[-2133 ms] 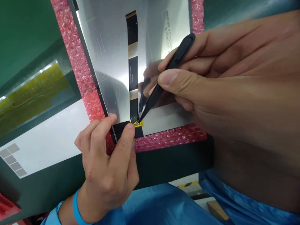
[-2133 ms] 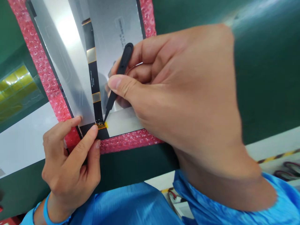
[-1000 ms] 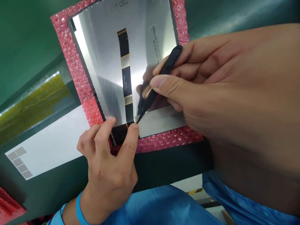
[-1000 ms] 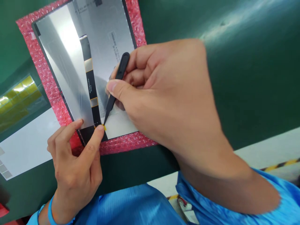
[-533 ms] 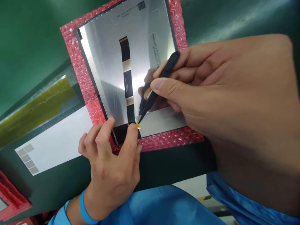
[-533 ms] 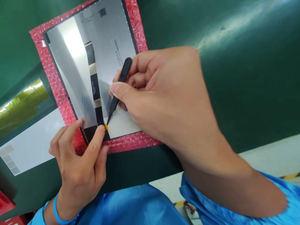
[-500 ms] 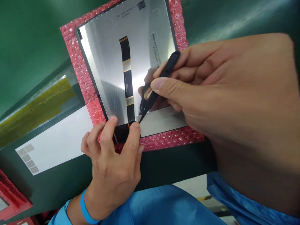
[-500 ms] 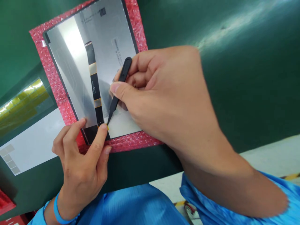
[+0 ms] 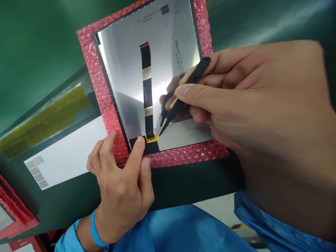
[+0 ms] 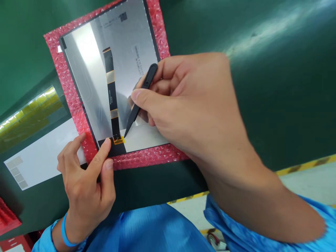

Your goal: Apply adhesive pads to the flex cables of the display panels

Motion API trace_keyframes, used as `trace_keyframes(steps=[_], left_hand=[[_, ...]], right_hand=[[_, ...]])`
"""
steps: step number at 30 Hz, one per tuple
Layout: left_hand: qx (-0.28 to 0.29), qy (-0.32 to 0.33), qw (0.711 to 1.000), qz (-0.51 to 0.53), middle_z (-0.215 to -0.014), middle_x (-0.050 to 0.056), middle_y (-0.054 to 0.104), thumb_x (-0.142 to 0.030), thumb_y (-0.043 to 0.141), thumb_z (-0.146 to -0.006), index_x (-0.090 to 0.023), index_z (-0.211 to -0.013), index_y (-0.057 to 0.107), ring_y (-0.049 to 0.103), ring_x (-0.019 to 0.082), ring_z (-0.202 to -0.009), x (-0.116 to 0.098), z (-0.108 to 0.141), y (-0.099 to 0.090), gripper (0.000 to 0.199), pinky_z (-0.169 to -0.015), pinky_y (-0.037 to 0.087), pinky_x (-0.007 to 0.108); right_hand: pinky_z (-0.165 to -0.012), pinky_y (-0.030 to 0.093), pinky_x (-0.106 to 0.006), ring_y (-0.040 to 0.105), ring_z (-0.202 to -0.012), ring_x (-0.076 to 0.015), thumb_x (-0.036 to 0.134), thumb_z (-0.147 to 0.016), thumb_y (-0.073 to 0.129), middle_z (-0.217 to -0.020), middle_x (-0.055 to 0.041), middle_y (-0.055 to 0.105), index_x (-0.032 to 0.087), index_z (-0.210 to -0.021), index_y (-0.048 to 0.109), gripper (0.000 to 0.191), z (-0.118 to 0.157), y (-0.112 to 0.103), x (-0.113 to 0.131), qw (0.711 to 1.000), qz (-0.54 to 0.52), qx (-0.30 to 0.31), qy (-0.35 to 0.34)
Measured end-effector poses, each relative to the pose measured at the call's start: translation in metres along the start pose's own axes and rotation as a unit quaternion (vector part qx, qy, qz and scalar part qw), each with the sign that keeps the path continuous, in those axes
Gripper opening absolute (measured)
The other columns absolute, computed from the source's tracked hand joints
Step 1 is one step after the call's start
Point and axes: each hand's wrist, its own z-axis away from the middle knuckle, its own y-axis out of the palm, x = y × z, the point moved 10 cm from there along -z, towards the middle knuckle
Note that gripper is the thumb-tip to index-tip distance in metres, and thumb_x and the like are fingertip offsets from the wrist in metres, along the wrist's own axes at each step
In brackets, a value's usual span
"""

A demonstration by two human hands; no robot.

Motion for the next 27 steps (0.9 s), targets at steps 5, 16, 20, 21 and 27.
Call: trace_keyframes(steps=[5,16,20,21,27], left_hand=[[-0.012,0.007,1.0,0.004,-0.142,0.018,0.053,-0.014,0.064,-0.098,-0.023,-0.127,0.072,0.054,0.037,-0.13,0.0015,-0.0022,-0.0008,0.031,-0.106,0.042,0.059],[-0.033,0.005,0.999,0.012,-0.133,0.017,0.063,-0.015,0.07,-0.097,-0.02,-0.121,0.074,0.06,0.035,-0.124,0.0022,-0.0036,-0.004,0.026,-0.104,0.048,0.055],[-0.031,0.007,0.999,0.015,-0.133,0.018,0.063,-0.015,0.07,-0.097,-0.018,-0.121,0.075,0.06,0.036,-0.124,0.0011,-0.0038,-0.0051,0.025,-0.104,0.047,0.057],[-0.03,0.007,0.999,0.016,-0.133,0.019,0.062,-0.015,0.07,-0.097,-0.018,-0.121,0.076,0.059,0.037,-0.124,0.0009,-0.0039,-0.005,0.024,-0.104,0.046,0.057],[-0.027,0.003,0.999,0.023,-0.132,0.022,0.063,-0.014,0.071,-0.097,-0.015,-0.119,0.078,0.06,0.039,-0.122,0.0023,-0.005,-0.0031,0.023,-0.102,0.046,0.059]], right_hand=[[-0.04,0.038,-0.016,0.052,-0.045,-0.0069,-0.008,-0.086,0.068,-0.056,0.0032,0.06,0.019,-0.071,0.072,0.031,-0.0025,0.0001,-0.0048,1.0,-0.003,0.018,0.004],[-0.042,0.042,-0.013,0.056,-0.048,-0.005,-0.011,-0.087,0.068,-0.063,0.0028,0.065,0.018,-0.075,0.074,0.032,-0.0026,0.0042,-0.0009,0.999,-0.003,0.043,-0.008],[-0.042,0.044,-0.014,0.056,-0.049,-0.0049,-0.007,-0.088,0.069,-0.073,0.001,0.07,0.017,-0.082,0.076,0.027,-0.0025,0.0057,-0.0041,0.998,0.013,0.053,-0.006],[-0.043,0.044,-0.015,0.056,-0.049,-0.0051,-0.006,-0.089,0.069,-0.073,0.001,0.07,0.017,-0.084,0.077,0.025,-0.0025,0.0056,-0.0043,0.998,0.015,0.055,-0.013],[-0.046,0.047,-0.021,0.057,-0.054,-0.008,0.001,-0.088,0.068,-0.091,-0.004,0.075,0.017,-0.086,0.075,0.018,-0.0018,0.0046,-0.0033,0.996,0.004,0.074,-0.048]])
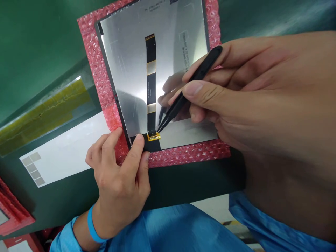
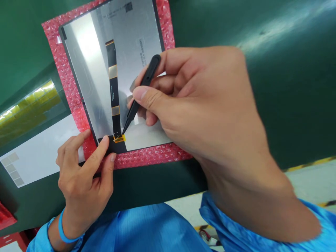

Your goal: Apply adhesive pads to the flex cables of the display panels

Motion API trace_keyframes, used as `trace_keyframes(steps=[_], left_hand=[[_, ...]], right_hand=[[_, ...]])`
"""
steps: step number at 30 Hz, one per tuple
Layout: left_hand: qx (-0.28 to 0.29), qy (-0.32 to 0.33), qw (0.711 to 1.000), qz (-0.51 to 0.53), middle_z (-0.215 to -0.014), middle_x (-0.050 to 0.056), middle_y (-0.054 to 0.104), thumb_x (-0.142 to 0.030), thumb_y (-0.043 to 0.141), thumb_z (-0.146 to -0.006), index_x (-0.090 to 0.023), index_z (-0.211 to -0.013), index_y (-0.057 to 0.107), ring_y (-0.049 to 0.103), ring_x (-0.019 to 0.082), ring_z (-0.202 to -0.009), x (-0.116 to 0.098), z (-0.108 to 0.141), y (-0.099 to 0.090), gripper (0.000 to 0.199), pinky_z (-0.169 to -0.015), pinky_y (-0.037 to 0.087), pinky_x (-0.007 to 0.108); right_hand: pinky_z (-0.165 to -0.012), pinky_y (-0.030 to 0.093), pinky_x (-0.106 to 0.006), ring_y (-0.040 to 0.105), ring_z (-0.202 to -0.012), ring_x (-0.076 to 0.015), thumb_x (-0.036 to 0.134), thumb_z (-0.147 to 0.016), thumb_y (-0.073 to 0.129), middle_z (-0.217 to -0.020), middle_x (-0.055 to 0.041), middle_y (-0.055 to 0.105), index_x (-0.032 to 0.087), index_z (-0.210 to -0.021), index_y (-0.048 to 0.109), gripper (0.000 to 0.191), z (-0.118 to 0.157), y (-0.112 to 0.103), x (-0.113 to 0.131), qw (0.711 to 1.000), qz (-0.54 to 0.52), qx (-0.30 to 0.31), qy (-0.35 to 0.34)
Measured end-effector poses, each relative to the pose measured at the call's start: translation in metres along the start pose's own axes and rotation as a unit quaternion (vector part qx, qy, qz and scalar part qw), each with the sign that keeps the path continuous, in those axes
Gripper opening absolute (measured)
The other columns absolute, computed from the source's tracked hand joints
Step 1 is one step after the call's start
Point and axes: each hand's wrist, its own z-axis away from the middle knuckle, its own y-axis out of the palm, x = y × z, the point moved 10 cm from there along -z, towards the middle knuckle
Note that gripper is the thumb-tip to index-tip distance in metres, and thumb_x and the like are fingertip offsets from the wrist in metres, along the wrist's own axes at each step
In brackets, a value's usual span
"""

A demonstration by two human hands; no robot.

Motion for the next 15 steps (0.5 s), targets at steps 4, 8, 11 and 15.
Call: trace_keyframes(steps=[4,8,11,15], left_hand=[[-0.001,0.0,1.0,0.003,-0.131,0.022,0.064,-0.014,0.07,-0.097,-0.015,-0.118,0.078,0.06,0.039,-0.122,0.0001,0.0,0.0008,0.022,-0.101,0.046,0.061],[0.001,-0.003,1.0,0.007,-0.132,0.023,0.064,-0.013,0.07,-0.097,-0.015,-0.119,0.078,0.06,0.04,-0.123,-0.0004,0.0007,0.0015,0.024,-0.101,0.046,0.062],[-0.001,0.001,1.0,0.008,-0.132,0.023,0.063,-0.013,0.071,-0.097,-0.014,-0.119,0.078,0.06,0.04,-0.122,-0.0015,0.0009,0.0012,0.024,-0.1,0.046,0.061],[-0.001,0.001,1.0,0.01,-0.131,0.023,0.064,-0.013,0.07,-0.097,-0.014,-0.119,0.078,0.06,0.04,-0.121,-0.0015,0.0009,0.0007,0.023,-0.1,0.046,0.062]], right_hand=[[-0.049,0.047,-0.025,0.058,-0.056,-0.0115,0.006,-0.087,0.069,-0.09,-0.0051,0.074,0.019,-0.086,0.073,0.013,0.002,0.0013,0.0042,1.0,0.013,0.018,-0.017],[-0.049,0.046,-0.027,0.058,-0.056,-0.013,0.009,-0.087,0.07,-0.09,-0.0058,0.074,0.019,-0.089,0.072,0.011,0.0031,0.0006,0.0067,0.999,0.013,0.017,-0.032],[-0.047,0.047,-0.027,0.06,-0.056,-0.0139,0.011,-0.087,0.074,-0.091,-0.0061,0.074,0.02,-0.09,0.073,0.009,0.0029,-0.0009,0.0071,0.999,0.011,0.014,-0.041],[-0.047,0.047,-0.027,0.061,-0.056,-0.0148,0.012,-0.086,0.075,-0.092,-0.0063,0.074,0.02,-0.089,0.073,0.009,0.0019,-0.0007,0.0047,0.999,0.011,0.023,-0.034]])
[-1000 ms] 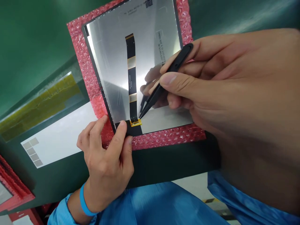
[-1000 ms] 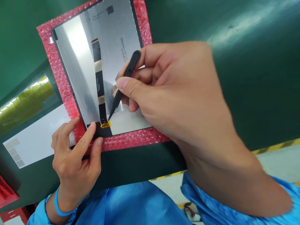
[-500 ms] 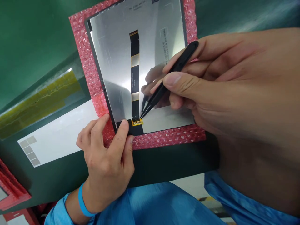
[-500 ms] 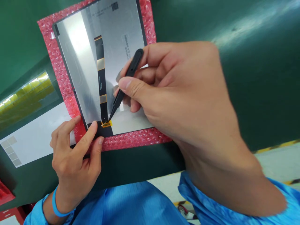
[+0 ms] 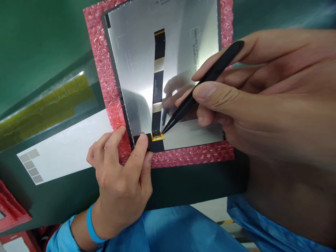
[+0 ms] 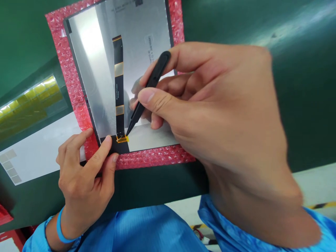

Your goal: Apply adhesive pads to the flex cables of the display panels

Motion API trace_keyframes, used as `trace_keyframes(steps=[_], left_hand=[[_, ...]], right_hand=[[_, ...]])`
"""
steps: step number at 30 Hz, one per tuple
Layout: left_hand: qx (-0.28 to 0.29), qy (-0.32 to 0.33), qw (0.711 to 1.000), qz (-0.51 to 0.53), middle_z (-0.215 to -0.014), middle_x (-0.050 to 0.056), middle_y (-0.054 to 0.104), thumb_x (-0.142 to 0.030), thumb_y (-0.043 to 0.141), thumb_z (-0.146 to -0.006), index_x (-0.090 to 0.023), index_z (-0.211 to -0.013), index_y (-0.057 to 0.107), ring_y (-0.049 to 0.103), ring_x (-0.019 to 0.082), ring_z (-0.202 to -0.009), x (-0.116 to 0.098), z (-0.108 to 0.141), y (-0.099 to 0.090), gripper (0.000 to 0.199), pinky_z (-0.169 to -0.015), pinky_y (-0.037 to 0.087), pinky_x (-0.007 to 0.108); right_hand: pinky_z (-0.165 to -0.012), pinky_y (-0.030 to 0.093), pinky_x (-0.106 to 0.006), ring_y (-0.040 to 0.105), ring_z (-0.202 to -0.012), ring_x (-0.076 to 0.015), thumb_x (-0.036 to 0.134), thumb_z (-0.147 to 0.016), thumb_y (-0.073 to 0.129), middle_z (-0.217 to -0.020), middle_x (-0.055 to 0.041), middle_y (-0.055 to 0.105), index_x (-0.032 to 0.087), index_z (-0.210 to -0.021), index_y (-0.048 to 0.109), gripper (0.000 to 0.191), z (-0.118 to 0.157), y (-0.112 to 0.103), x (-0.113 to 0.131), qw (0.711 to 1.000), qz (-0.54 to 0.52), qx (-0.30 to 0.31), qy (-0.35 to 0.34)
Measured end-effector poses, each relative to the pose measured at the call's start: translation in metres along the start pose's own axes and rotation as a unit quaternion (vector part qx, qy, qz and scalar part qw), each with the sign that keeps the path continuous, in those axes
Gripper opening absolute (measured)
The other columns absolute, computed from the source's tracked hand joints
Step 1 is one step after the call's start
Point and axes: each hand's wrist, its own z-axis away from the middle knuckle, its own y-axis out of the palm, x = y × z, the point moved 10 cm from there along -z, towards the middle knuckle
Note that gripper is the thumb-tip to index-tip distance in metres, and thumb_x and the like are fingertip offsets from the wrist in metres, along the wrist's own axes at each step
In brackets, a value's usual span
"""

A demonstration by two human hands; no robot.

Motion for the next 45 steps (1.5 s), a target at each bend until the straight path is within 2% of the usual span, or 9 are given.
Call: trace_keyframes(steps=[7,16,21,26,31,34,39,42,45], left_hand=[[-0.003,0.001,1.0,0.003,-0.13,0.024,0.064,-0.012,0.071,-0.097,-0.014,-0.12,0.078,0.06,0.042,-0.121,0.0,-0.001,-0.001,0.024,-0.098,0.046,0.063],[-0.005,0.004,1.0,0.007,-0.129,0.025,0.064,-0.011,0.072,-0.095,-0.013,-0.119,0.078,0.061,0.043,-0.12,0.0,-0.001,0.0,0.025,-0.098,0.046,0.064],[-0.006,0.007,1.0,0.005,-0.129,0.024,0.064,-0.011,0.072,-0.095,-0.013,-0.118,0.078,0.061,0.042,-0.119,-0.001,-0.001,0.0,0.024,-0.097,0.046,0.063],[-0.005,0.006,1.0,0.001,-0.129,0.023,0.064,-0.012,0.072,-0.095,-0.015,-0.119,0.076,0.061,0.041,-0.12,0.0,-0.001,-0.001,0.024,-0.099,0.046,0.061],[0.004,0.004,1.0,-0.001,-0.131,0.021,0.063,-0.011,0.071,-0.096,-0.016,-0.121,0.075,0.059,0.039,-0.122,0.0,0.0,0.0,0.026,-0.101,0.046,0.06],[0.022,0.0,1.0,-0.006,-0.137,0.021,0.058,-0.011,0.067,-0.096,-0.019,-0.126,0.073,0.055,0.04,-0.126,0.001,-0.002,0.004,0.032,-0.103,0.043,0.06],[0.092,0.005,0.995,-0.031,-0.154,0.02,0.04,-0.007,0.061,-0.091,-0.028,-0.142,0.063,0.041,0.043,-0.136,0.0,-0.005,0.017,0.056,-0.106,0.033,0.064],[0.108,0.001,0.994,-0.037,-0.154,0.02,0.038,-0.006,0.059,-0.089,-0.028,-0.144,0.061,0.039,0.043,-0.136,0.001,-0.006,0.019,0.059,-0.105,0.032,0.063],[0.109,0.001,0.993,-0.038,-0.154,0.02,0.037,-0.007,0.059,-0.089,-0.028,-0.144,0.06,0.038,0.044,-0.135,0.001,-0.006,0.019,0.059,-0.105,0.031,0.063]], right_hand=[[-0.044,0.046,-0.025,0.06,-0.055,-0.0135,0.015,-0.085,0.077,-0.086,-0.0038,0.072,0.021,-0.088,0.074,0.008,-0.001,-0.001,0.0,1.0,-0.006,-0.005,0.008],[-0.046,0.046,-0.022,0.059,-0.056,-0.0112,0.011,-0.086,0.073,-0.087,-0.0023,0.072,0.021,-0.087,0.072,0.01,0.002,0.002,0.003,1.0,0.001,-0.005,0.018],[-0.049,0.048,-0.028,0.057,-0.058,-0.0136,0.012,-0.09,0.072,-0.092,-0.0044,0.073,0.022,-0.089,0.07,0.01,0.001,0.005,0.003,1.0,-0.004,0.008,0.014],[-0.049,0.044,-0.034,0.054,-0.056,-0.0166,0.021,-0.087,0.077,-0.097,-0.0092,0.074,0.022,-0.09,0.073,0.005,-0.001,0.007,-0.005,0.998,-0.006,0.013,0.067],[-0.048,0.041,-0.03,0.053,-0.052,-0.0128,0.003,-0.086,0.068,-0.094,-0.0093,0.075,0.016,-0.087,0.076,0.015,-0.004,0.01,-0.001,0.998,-0.005,0.012,0.06],[-0.045,0.039,-0.026,0.053,-0.051,-0.0102,-0.003,-0.088,0.065,-0.089,-0.0059,0.074,0.017,-0.085,0.075,0.022,-0.004,0.01,0.0,0.998,0.001,0.004,0.062],[-0.044,0.037,-0.025,0.053,-0.05,-0.0094,-0.002,-0.091,0.066,-0.074,-0.0027,0.07,0.016,-0.089,0.077,0.021,0.0,0.007,-0.003,0.998,0.014,-0.018,0.067],[-0.044,0.038,-0.026,0.052,-0.05,-0.0083,0.001,-0.093,0.067,-0.078,-0.0033,0.072,0.017,-0.089,0.077,0.02,0.001,0.008,-0.003,0.998,0.012,-0.024,0.065],[-0.047,0.041,-0.025,0.056,-0.053,-0.0092,-0.002,-0.092,0.065,-0.07,-0.001,0.068,0.019,-0.084,0.077,0.025,0.002,0.007,-0.001,0.997,0.015,-0.034,0.061]])
